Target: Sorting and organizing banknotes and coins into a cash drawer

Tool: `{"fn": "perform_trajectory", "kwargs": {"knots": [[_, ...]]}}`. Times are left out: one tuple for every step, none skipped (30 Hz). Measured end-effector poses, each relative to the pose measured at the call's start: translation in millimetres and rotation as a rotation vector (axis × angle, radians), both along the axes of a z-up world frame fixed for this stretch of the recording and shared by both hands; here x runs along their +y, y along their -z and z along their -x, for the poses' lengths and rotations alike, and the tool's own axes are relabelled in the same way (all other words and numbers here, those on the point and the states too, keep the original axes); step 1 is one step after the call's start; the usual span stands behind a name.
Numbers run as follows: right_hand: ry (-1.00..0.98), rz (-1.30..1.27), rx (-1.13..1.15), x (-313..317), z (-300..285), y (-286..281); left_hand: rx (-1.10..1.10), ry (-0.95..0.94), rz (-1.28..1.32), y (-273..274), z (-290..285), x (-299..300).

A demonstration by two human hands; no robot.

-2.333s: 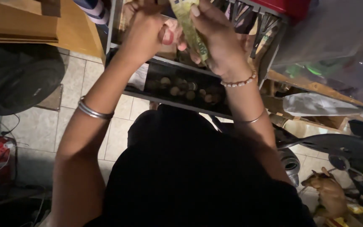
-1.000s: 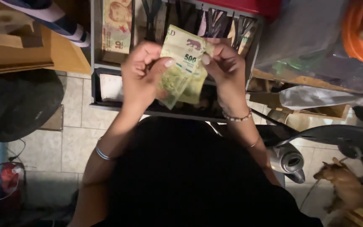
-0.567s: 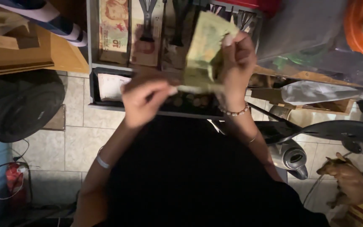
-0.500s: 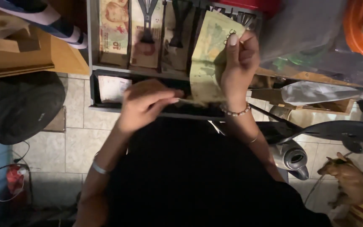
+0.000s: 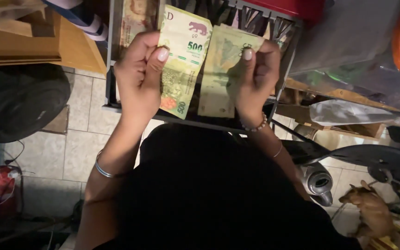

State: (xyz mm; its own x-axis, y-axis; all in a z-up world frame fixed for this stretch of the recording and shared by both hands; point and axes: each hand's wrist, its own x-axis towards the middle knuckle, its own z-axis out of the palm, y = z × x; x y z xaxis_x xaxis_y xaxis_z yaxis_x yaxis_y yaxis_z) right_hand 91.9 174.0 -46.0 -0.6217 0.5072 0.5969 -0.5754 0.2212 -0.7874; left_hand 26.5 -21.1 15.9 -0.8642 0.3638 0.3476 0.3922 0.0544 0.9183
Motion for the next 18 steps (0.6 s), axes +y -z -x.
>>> {"fn": "perform_trajectory", "kwargs": {"knots": [[0.05,-0.039,-0.098,-2.1,-3.2,-2.0,-0.002,-0.001,-0.022,-0.2,-0.5,0.6],[0.1,-0.077,-0.194,-4.7,-5.7,-3.9,-0.001,-0.004,-0.043,-0.7,-0.5,0.7],[0.101,-0.076,-0.193,-8.3,-6.0,-4.8,-0.001,-0.003,-0.043,-0.8,-0.8,-0.7],[0.078,0.006,-0.194,-12.1,-6.6,-5.5,-0.017,-0.005,-0.027,-0.7,-1.3,-2.1],[0.054,0.089,-0.195,-15.9,-7.3,-6.0,-0.034,-0.007,-0.011,-0.5,-1.8,-3.6],[0.054,0.09,-0.197,-14.7,-7.4,-5.7,-0.036,-0.007,-0.01,-2.1,-1.9,-3.9],[0.07,0.024,-0.203,-13.8,-7.7,-5.3,-0.038,0.022,-0.018,-3.6,-2.0,-4.3],[0.085,-0.041,-0.21,-12.9,-8.0,-4.9,-0.04,0.05,-0.027,-5.2,-2.2,-4.9],[0.085,-0.04,-0.212,-12.5,-8.9,-2.6,-0.042,0.049,-0.025,-4.3,-2.7,-5.3],[0.087,-0.048,-0.22,-11.7,-8.8,-0.4,-0.022,0.03,0.007,-3.6,-2.8,-5.7],[0.09,-0.056,-0.228,-11.1,-8.8,1.6,-0.001,0.012,0.039,-3.0,-2.9,-6.2],[0.088,-0.056,-0.227,-11.6,-9.5,1.5,-0.001,0.009,0.039,-4.1,-4.3,-5.4],[0.083,-0.073,-0.217,-12.0,-10.1,1.4,-0.028,-0.014,0.004,-5.3,-5.6,-4.7],[0.079,-0.091,-0.207,-12.4,-10.9,1.4,-0.057,-0.036,-0.03,-6.4,-6.9,-4.0],[0.078,-0.091,-0.207,-8.6,-13.8,5.7,-0.056,-0.038,-0.03,-3.6,-7.5,-4.9],[0.257,-0.262,-0.216,-4.3,-16.5,9.7,-0.085,-0.075,-0.043,-0.6,-8.1,-5.6],[0.436,-0.435,-0.222,-0.1,-19.1,13.8,-0.113,-0.112,-0.056,2.5,-8.7,-6.4],[0.43,-0.436,-0.221,-1.6,-16.7,6.5,-0.114,-0.118,-0.057,7.4,-12.5,-6.1]]}}
